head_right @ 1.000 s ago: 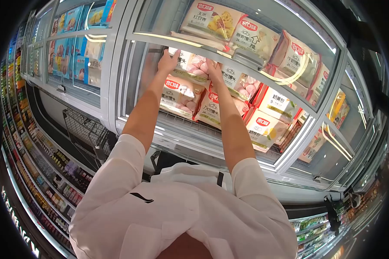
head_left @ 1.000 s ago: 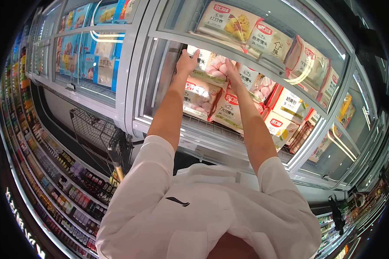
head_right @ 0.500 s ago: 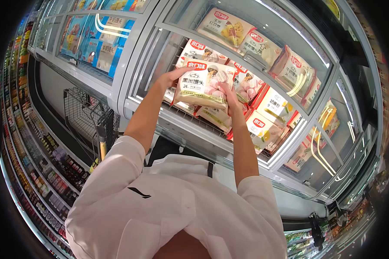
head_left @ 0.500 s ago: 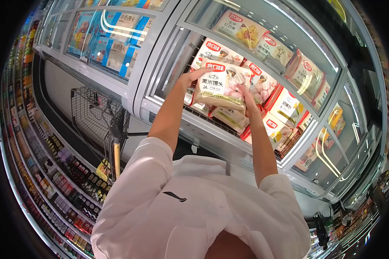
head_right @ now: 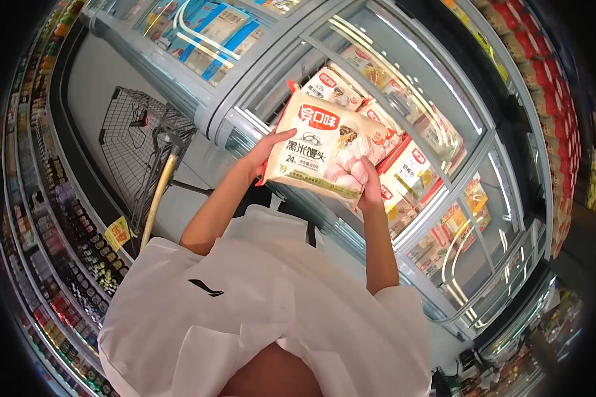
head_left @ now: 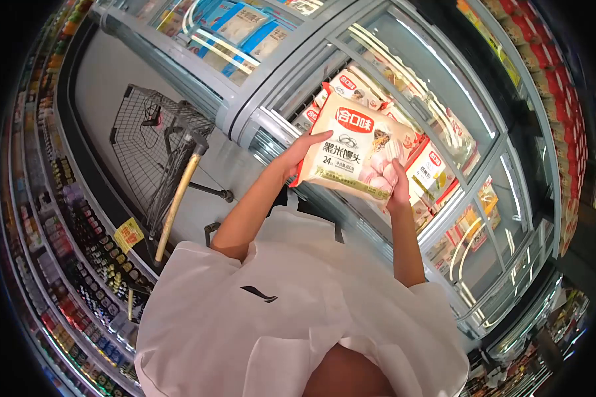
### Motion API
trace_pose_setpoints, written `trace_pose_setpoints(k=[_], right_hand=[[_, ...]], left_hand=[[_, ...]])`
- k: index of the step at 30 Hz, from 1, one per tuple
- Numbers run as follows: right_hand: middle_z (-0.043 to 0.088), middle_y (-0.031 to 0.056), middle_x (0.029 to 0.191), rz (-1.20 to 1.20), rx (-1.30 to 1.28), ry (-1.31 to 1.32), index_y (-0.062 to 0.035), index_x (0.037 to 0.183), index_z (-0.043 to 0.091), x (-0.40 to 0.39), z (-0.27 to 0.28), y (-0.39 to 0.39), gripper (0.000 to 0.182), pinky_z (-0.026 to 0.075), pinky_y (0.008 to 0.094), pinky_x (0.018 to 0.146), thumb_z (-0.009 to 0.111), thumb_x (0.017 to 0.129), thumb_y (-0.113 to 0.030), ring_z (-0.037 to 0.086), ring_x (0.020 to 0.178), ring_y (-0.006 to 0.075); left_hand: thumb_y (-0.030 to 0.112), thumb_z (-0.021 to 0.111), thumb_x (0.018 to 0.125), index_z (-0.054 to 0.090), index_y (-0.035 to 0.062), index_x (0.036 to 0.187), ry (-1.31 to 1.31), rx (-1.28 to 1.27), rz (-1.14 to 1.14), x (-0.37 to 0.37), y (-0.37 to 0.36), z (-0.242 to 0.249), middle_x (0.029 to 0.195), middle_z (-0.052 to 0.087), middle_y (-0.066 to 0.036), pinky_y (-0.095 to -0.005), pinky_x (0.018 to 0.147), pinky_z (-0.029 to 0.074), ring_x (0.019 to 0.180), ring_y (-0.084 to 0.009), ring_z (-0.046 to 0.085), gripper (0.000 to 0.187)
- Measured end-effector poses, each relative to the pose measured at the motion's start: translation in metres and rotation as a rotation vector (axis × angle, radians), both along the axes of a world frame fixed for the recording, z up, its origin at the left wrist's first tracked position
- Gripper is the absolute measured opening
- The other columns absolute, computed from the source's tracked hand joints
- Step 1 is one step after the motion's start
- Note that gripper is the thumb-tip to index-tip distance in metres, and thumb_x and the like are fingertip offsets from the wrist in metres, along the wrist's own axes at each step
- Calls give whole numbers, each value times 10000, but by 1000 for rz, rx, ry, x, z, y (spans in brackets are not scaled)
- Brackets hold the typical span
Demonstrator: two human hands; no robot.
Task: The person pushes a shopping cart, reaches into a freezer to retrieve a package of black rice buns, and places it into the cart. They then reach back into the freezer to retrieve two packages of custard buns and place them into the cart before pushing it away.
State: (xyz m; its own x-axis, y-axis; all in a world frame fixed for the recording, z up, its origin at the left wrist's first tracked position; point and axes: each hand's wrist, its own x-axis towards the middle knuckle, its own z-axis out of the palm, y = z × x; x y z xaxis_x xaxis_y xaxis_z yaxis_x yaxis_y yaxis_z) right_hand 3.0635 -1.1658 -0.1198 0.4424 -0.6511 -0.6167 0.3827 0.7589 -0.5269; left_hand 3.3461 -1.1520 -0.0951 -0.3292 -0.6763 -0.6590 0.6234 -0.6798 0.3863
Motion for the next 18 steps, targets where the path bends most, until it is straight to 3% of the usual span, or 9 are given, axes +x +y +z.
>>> trace_pose_setpoints(k=[2, 6, 8, 11, 14, 18], right_hand=[[587, 142, 1309, -84, -12, -57, -68, 1412, 445, 27, 31, 10, 576, 517, 445, 971, 429, 1011, -482, 614, 1149, 288], [585, 125, 1316, 139, 1, -10, -86, 1431, 439, 81, 72, 28, 647, 521, 426, 958, 409, 997, -565, 618, 1142, 271], [534, 181, 1368, 279, -9, 168, -68, 1460, 377, 105, 82, 41, 754, 545, 435, 942, 396, 968, -640, 607, 1174, 306], [558, 179, 1340, 385, -39, 192, -54, 1457, 379, 140, 93, 59, 783, 554, 427, 924, 386, 962, -660, 617, 1158, 301], [609, 123, 1290, 533, -52, 127, -83, 1416, 473, 179, 102, 74, 742, 545, 400, 905, 437, 947, -656, 646, 1085, 247], [558, 194, 1356, 648, 74, -40, -61, 1448, 422, 236, 98, 99, 781, 523, 463, 968, 421, 948, -662, 599, 1191, 325]], left_hand=[[310, 695, 906, 356, 29, 1456, -69, -63, 97, 9, 38, 10, 1309, 592, -157, -354, 950, 532, 1121, -240, 643, 705], [370, 645, 945, 291, 63, 1510, -136, -90, 221, 32, 106, 35, 1414, 505, -150, -362, 1014, 485, 1234, -232, 567, 734], [398, 611, 964, 257, 69, 1523, -156, -69, 288, 46, 138, 36, 1435, 484, -147, -361, 1026, 473, 1255, -233, 549, 740], [411, 568, 988, 216, 72, 1536, -161, -68, 477, 61, 182, 38, 1449, 466, -142, -355, 1026, 470, 1258, -230, 542, 734], [437, 500, 1012, 233, 56, 1516, -217, -100, 647, 80, 217, 44, 1424, 488, -143, -354, 989, 512, 1208, -224, 580, 686], [485, 468, 1012, 370, 43, 1457, -231, -151, 839, 110, 269, 39, 1327, 581, -126, -327, 947, 528, 1117, -193, 634, 634]])
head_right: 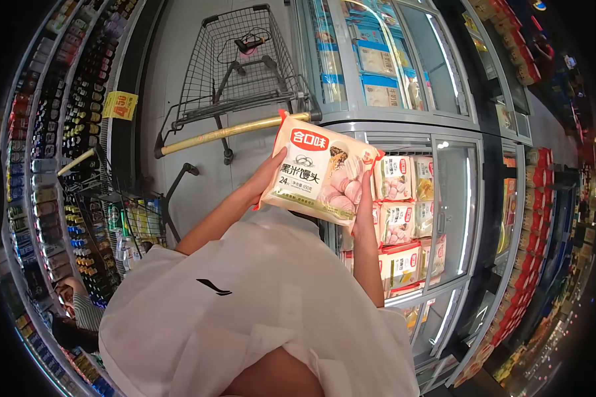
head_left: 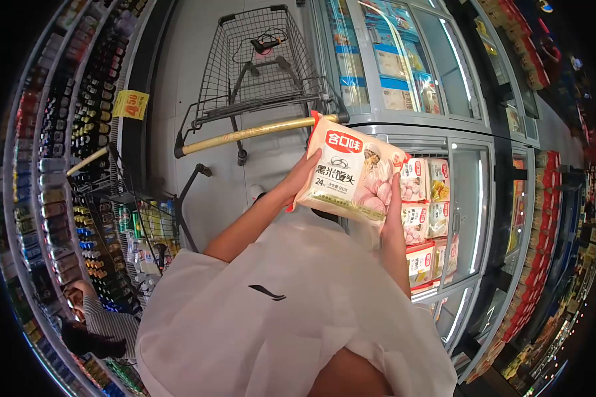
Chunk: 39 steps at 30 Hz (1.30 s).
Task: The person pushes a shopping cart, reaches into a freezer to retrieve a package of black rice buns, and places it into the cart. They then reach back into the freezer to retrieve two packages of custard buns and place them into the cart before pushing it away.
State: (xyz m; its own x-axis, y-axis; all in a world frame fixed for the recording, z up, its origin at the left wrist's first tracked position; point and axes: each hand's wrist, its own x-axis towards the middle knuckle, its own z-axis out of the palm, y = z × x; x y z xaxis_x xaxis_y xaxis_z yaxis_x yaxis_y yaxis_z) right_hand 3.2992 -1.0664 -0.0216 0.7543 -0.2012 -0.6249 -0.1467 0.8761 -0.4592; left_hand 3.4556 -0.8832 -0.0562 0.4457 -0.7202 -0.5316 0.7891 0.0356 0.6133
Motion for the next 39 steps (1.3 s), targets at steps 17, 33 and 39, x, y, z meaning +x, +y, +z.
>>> trace_pose_setpoints(k=[17, 33, 39], right_hand=[[564, 182, 1342, 262, -98, 6, -69, 1441, 415, 209, 21, 209, 776, 535, 446, 969, 403, 954, -672, 612, 1178, 308], [573, 159, 1343, 400, -338, 119, -66, 1445, 416, 309, 26, 199, 769, 522, 435, 990, 446, 949, -653, 611, 1187, 284], [584, 159, 1323, 368, -290, 40, -40, 1423, 439, 372, 0, 151, 762, 533, 382, 958, 474, 950, -636, 628, 1147, 255]], left_hand=[[562, 427, 1005, 439, 22, 1421, 112, -47, 393, 149, 249, 27, 1302, 589, -98, -289, 957, 490, 1147, -167, 604, 682], [602, 411, 993, 450, 13, 1422, 183, 149, 468, 214, 247, -1, 1296, 604, -116, -311, 945, 493, 1119, -192, 620, 729], [449, 556, 971, 520, 62, 1352, 223, -148, 514, 281, 195, 5, 1223, 656, -92, -318, 882, 534, 1045, -189, 663, 544]])
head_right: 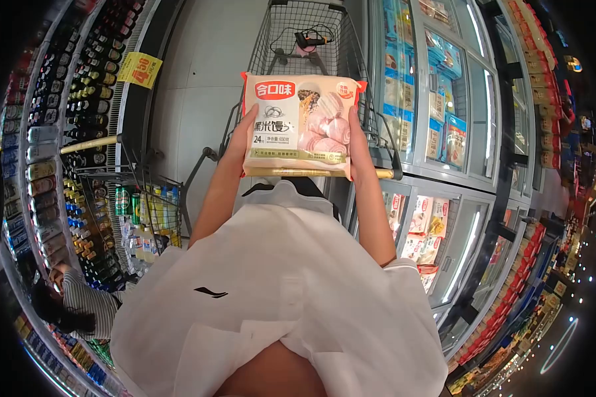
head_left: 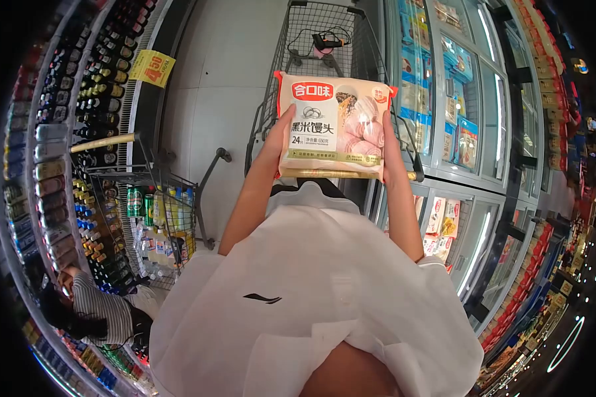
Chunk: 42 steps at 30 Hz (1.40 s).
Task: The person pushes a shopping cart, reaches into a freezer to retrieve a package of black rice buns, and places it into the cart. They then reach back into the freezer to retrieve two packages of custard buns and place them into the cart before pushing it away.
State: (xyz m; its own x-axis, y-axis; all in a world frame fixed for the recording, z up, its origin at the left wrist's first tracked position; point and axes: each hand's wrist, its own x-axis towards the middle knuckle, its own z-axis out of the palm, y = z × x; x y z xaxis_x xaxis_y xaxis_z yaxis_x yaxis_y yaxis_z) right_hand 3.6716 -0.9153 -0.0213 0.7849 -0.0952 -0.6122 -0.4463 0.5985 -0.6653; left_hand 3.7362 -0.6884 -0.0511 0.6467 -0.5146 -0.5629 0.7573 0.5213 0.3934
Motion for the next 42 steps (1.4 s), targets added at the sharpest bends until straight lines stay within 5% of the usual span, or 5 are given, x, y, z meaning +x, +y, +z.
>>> trace_pose_setpoints(k=[4, 17, 26, 32, 42], right_hand=[[611, 139, 1278, 10, 66, -42, -46, 1398, 466, 52, -26, -40, 685, 544, 369, 931, 488, 971, -581, 644, 1110, 233], [639, 160, 1236, 144, 220, 50, -29, 1340, 516, 122, -180, -76, 620, 582, 376, 867, 532, 969, -526, 680, 1048, 245], [693, 128, 1068, 152, 12, 243, 30, 1231, 614, 114, -174, -67, 598, 564, 304, 776, 717, 875, -439, 698, 904, 184], [705, 153, 1004, 196, -392, 198, 54, 1073, 703, 110, -206, -67, 728, 519, 319, 785, 663, 829, -631, 685, 895, 210], [709, 154, 900, 116, -486, 76, 56, 1003, 721, 106, -214, -63, 716, 486, 323, 793, 575, 886, -635, 654, 861, 205]], left_hand=[[404, 590, 952, 519, 57, 1351, -53, 191, -80, 45, -29, 11, 1215, 660, -98, -315, 870, 544, 1031, -191, 673, 533], [422, 572, 981, 512, 42, 1347, 89, 223, -91, 110, -49, -120, 1232, 655, -123, -347, 882, 566, 1037, -217, 679, 531], [415, 633, 934, 528, 38, 1317, 160, 269, -64, 98, -43, -136, 1211, 657, -145, -382, 862, 578, 1029, -244, 685, 548], [426, 632, 930, 529, 41, 1319, 151, 326, -67, 98, -44, -129, 1192, 667, -143, -387, 856, 578, 1006, -246, 693, 557], [534, 415, 1010, 502, 54, 1365, -8, 389, -40, 92, -50, -127, 1237, 645, -111, -329, 893, 547, 1052, -209, 664, 603]])
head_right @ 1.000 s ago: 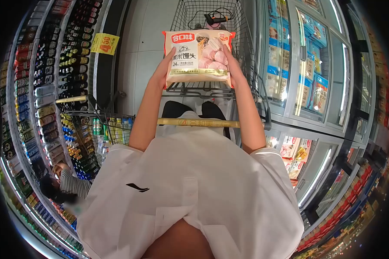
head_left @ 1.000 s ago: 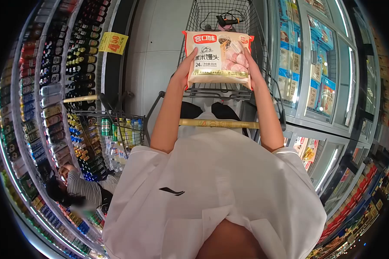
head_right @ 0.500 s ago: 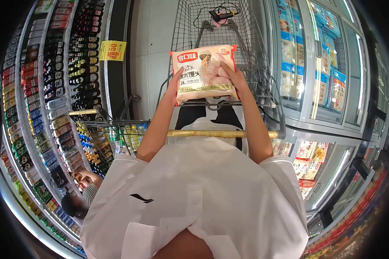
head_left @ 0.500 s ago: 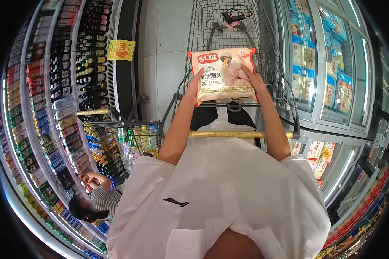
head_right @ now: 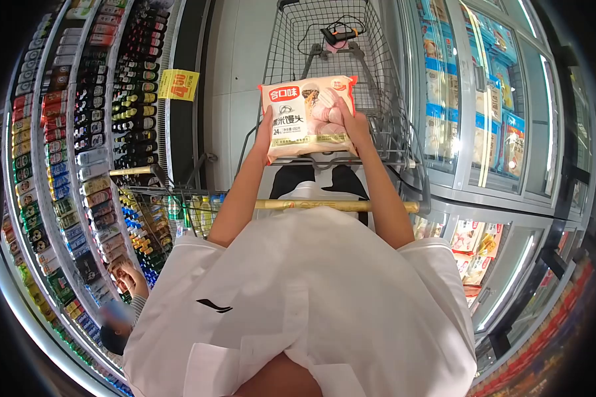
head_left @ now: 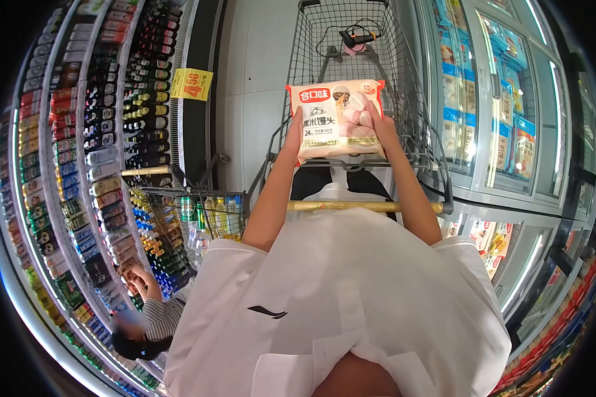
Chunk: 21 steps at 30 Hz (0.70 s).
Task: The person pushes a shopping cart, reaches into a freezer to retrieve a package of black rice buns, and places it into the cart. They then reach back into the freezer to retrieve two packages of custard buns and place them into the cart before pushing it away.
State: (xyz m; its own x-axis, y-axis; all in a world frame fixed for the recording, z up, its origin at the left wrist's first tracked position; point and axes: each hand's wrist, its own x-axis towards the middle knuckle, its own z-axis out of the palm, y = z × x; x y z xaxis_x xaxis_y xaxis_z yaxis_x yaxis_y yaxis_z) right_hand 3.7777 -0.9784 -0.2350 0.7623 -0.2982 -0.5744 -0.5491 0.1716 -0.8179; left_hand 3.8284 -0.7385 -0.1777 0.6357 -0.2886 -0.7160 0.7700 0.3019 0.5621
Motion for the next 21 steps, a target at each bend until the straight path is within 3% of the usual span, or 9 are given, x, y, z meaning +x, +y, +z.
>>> trace_pose_setpoints(k=[3, 8, 10, 11, 13, 14, 16, 21], right_hand=[[697, 161, 863, 25, -81, 120, 71, 960, 715, 0, 7, -4, 735, 481, 336, 773, 530, 910, -639, 637, 824, 214], [667, 170, 783, -55, -90, 61, 94, 860, 689, -1, 19, 0, 777, 465, 355, 761, 488, 923, -654, 601, 783, 227], [686, 237, 850, 35, -109, 93, 98, 908, 689, -2, 18, -3, 794, 471, 391, 809, 429, 943, -651, 644, 847, 315], [686, 237, 850, 32, -110, 93, 98, 908, 689, -3, 16, -4, 794, 471, 391, 809, 429, 943, -651, 644, 847, 315], [673, 310, 951, 72, -226, 114, 96, 969, 682, 2, 9, -5, 813, 461, 448, 869, 339, 965, -641, 641, 944, 433], [673, 310, 951, 70, -224, 111, 96, 969, 682, 2, 7, -5, 813, 461, 448, 869, 339, 965, -641, 641, 944, 433], [637, 353, 1028, 108, -267, 60, 96, 1012, 671, -1, 5, -5, 836, 433, 494, 925, 258, 977, -631, 593, 1024, 507], [628, 356, 1072, 90, -309, 87, 88, 1010, 678, 0, -11, -3, 857, 414, 499, 968, 233, 973, -644, 562, 1097, 513]], left_hand=[[521, 397, 1022, 492, 59, 1382, 27, -14, 3, 0, -2, 4, 1254, 636, -100, -308, 914, 529, 1066, -196, 652, 593], [538, 406, 1012, 466, 66, 1407, 4, 21, -11, 3, 6, -20, 1282, 620, -95, -319, 918, 526, 1080, -203, 644, 619], [544, 406, 1008, 451, 67, 1421, 0, -41, -7, 2, 7, -19, 1301, 609, -97, -322, 935, 515, 1106, -206, 632, 632], [544, 406, 1008, 451, 67, 1421, 0, -42, -10, 0, 6, -18, 1301, 609, -97, -322, 935, 515, 1106, -206, 632, 632], [547, 405, 1005, 449, 67, 1423, -19, -41, -17, 3, 7, -21, 1305, 607, -98, -322, 941, 511, 1114, -207, 629, 637], [554, 408, 1002, 447, 67, 1424, -9, -20, -13, 6, 12, -34, 1305, 608, -97, -321, 939, 511, 1115, -210, 629, 646], [554, 407, 1002, 447, 68, 1424, -11, -3, -14, 7, 12, -34, 1304, 608, -95, -320, 941, 510, 1114, -209, 629, 645], [540, 403, 1009, 449, 73, 1427, -14, -95, -13, 8, 13, -39, 1301, 613, -87, -322, 949, 499, 1110, -207, 628, 628]])
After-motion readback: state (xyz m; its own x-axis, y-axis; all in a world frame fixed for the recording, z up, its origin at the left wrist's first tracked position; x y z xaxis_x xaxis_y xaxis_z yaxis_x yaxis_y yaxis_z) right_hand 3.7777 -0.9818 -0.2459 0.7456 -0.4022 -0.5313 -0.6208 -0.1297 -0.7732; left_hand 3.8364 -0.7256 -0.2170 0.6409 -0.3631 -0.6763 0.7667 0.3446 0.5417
